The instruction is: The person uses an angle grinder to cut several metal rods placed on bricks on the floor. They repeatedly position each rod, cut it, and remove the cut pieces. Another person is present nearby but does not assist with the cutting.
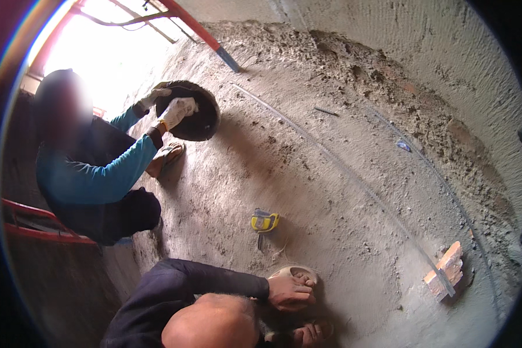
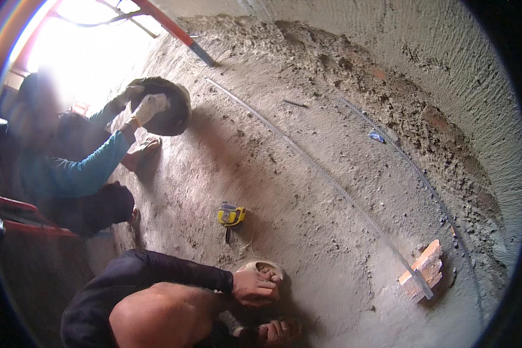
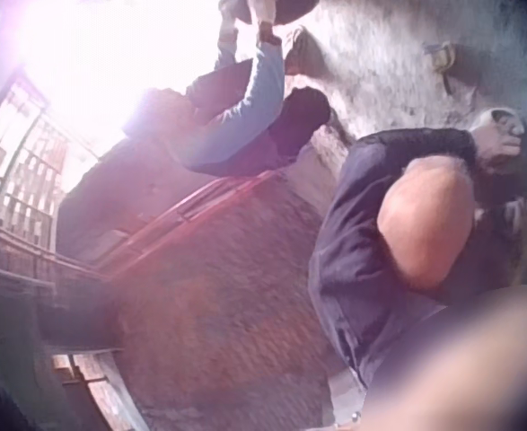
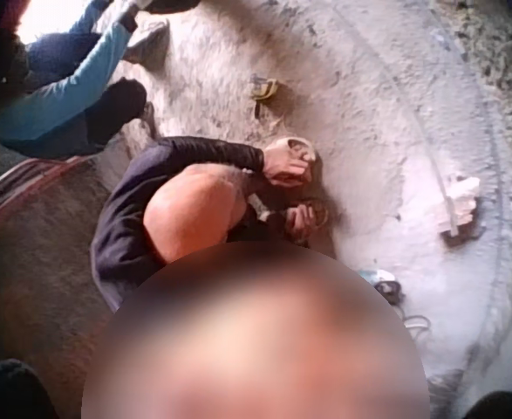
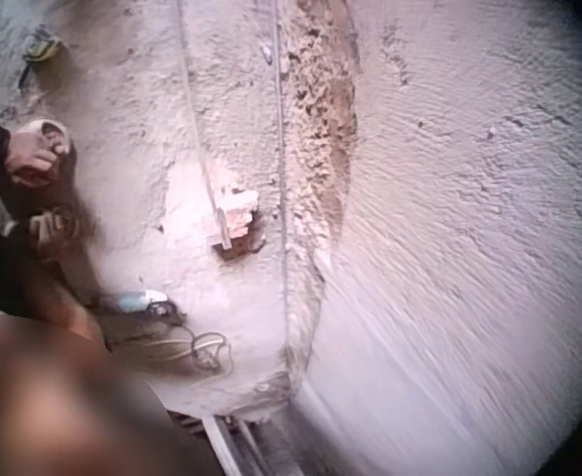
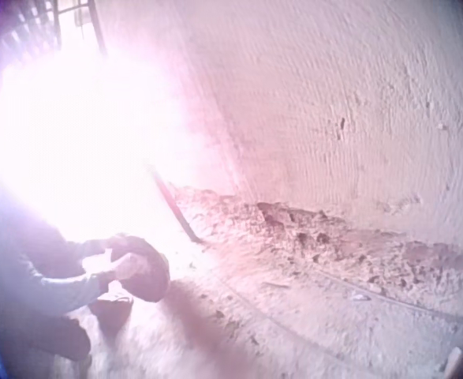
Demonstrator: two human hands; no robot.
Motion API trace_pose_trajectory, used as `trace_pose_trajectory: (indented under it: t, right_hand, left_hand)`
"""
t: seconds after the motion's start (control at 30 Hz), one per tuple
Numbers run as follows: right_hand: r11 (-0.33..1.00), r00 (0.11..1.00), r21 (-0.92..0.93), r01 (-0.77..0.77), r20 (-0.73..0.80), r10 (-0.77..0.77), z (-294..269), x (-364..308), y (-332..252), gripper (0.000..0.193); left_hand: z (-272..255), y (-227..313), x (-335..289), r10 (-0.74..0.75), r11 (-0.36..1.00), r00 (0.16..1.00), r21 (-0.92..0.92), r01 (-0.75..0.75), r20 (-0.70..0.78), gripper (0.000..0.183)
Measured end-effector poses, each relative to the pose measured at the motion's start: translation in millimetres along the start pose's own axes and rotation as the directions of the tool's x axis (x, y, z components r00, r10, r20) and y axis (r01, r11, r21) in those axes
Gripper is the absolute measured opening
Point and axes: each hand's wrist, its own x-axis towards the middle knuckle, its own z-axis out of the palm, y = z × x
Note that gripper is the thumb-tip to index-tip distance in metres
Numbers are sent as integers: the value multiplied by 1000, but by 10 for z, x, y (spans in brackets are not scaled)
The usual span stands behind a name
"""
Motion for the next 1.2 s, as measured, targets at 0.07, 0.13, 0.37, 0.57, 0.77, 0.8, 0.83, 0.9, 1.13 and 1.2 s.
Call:
trace_pose_trajectory:
  t: [0.07,0.13,0.37,0.57,0.77,0.8,0.83,0.9,1.13,1.2]
  right_hand:
    - [1000,999,9,-17,40,17,26,-40,3,16]
    - [999,994,20,-51,100,48,32,-51,27,18]
    - [997,942,-67,-48,329,68,76,458,304,26]
    - [872,829,204,-445,463,315,-360,755,330,22]
    - [30,596,743,-669,512,619,-943,798,151,44]
    - [74,562,701,-709,499,660,-1002,815,98,34]
    - [113,527,654,-748,481,701,-1083,833,49,24]
    - [159,509,707,-689,316,801,-1178,891,-35,11]
    - [223,290,456,-862,82,954,-1379,935,-59,31]
    - [211,438,642,-737,217,873,-1088,848,-101,31]
  left_hand:
    - [-57,126,99,0,999,1000,36,1,-7,39]
    - [-47,299,321,104,991,992,-82,-110,-67,47]
    - [115,541,842,121,865,940,-498,58,320,56]
    - [327,478,855,18,925,986,-377,48,168,54]
    - [368,529,940,100,929,990,-365,-56,103,41]
    - [346,540,974,112,941,988,-330,-73,103,41]
    - [321,556,1017,120,952,986,-296,-79,120,41]
    - [254,580,1135,115,963,976,-263,-64,184,43]
    - [131,742,1251,164,922,978,-332,-197,-125,40]
    - [125,745,1287,101,945,986,-296,-137,-131,36]
